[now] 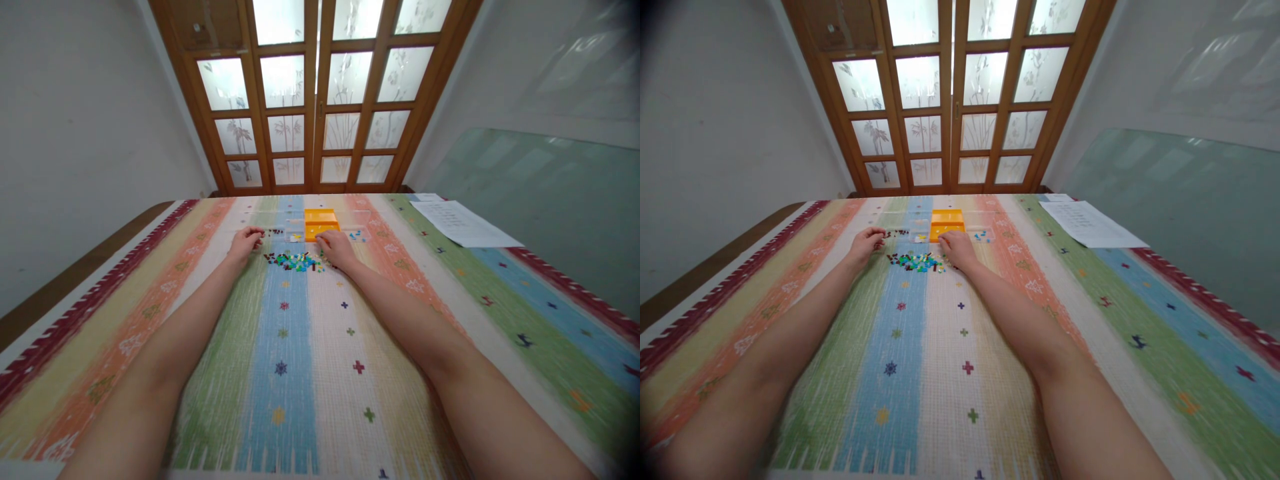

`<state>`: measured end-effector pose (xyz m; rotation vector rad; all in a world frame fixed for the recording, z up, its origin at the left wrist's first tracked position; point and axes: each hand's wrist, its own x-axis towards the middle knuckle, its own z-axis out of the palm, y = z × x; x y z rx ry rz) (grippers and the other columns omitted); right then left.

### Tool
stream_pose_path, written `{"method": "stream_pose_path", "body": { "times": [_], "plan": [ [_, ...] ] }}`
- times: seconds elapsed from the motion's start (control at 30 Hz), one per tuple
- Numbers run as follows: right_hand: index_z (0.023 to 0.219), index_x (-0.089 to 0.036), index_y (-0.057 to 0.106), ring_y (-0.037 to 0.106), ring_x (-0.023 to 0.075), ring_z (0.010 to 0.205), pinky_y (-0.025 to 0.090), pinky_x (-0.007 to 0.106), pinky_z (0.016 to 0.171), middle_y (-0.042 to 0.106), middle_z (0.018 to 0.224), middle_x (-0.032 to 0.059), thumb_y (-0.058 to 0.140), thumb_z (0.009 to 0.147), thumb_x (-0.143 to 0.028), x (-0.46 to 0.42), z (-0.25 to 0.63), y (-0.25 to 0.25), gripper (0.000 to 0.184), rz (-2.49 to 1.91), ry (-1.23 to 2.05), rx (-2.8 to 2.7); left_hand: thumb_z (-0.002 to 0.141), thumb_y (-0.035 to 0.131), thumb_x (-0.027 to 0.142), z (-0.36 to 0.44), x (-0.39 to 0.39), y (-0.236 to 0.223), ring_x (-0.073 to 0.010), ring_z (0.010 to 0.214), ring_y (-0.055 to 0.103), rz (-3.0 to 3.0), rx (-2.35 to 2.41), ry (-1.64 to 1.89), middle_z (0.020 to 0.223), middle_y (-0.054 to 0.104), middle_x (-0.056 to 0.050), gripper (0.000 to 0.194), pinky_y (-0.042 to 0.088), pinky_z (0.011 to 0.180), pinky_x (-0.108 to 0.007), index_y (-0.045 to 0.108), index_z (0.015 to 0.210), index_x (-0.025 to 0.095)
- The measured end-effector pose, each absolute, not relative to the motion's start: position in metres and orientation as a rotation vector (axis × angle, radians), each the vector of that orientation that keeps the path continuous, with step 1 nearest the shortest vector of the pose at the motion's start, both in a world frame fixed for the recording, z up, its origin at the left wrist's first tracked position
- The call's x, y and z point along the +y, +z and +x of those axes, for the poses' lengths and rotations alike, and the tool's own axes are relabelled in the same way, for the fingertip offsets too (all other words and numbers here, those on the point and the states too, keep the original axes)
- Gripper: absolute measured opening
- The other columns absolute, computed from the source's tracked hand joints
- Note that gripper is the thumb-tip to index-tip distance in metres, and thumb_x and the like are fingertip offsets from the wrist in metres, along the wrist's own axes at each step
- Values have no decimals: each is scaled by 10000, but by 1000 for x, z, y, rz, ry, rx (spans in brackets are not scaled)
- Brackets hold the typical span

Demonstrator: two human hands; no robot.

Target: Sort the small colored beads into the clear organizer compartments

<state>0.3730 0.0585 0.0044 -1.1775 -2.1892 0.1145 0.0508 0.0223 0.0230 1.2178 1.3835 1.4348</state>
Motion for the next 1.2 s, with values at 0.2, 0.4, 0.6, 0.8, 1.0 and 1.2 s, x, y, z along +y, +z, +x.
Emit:
{"method": "stream_pose_path", "body": {
  "times": [0.2, 0.4, 0.6, 0.8, 1.0, 1.2],
  "plan": [
    [1062, -189, 789, 647, 239, 975, 435, 356, 898, 765, 1049, 104, 514, 1065, -316, 58, 372, 4, 303, -1174, 92, -2191, 722, 733, 290, 54, 17, 29, -136, 783, 671, 1148, 1257, 1455, 1230, 735, -111, 455, 541, 774, -302, 710, 1165, 187],
    [1082, -194, 789, 646, 240, 992, 443, 366, 916, 763, 1073, 104, 512, 1060, -312, 60, 373, 3, 302, -1167, 104, -2191, 756, 722, 315, 44, 21, 22, -180, 768, 638, 1342, 1468, 1408, 960, 759, -81, 258, 486, 697, -283, 771, 977, 192],
    [1074, -200, 789, 647, 242, 993, 443, 364, 918, 764, 1057, 99, 524, 1053, -300, 59, 373, 3, 285, -1171, 107, -2187, 808, 696, 241, 42, 19, 12, -287, 931, 624, 2060, 1637, 1160, 948, 721, -94, 163, 464, 965, -428, 813, 921, 238],
    [1079, -198, 790, 648, 241, 992, 440, 362, 917, 765, 1054, 102, 516, 1059, -303, 58, 372, 5, 294, -1180, 113, -2197, 894, 624, 293, 50, 17, 8, -328, 999, 574, 2396, 1642, 897, 938, 646, -125, 239, 415, 1016, -474, 807, 1036, 236],
    [1058, -193, 792, 648, 241, 977, 435, 356, 902, 766, 1043, 101, 527, 1057, -300, 59, 372, 4, 286, -1178, 105, -2193, 924, 571, 279, 49, 18, 6, -325, 998, 566, 2391, 1653, 891, 946, 633, -129, 253, 415, 1014, -483, 807, 1001, 230],
    [1066, -192, 789, 647, 237, 996, 428, 348, 905, 766, 1060, 99, 527, 1063, -301, 59, 372, 4, 284, -1175, 98, -2201, 930, 565, 258, 53, 16, 7, -322, 1105, 572, 2451, 1620, 861, 1114, 668, -137, 282, 411, 1072, -485, 788, 1100, 232]
  ]
}}
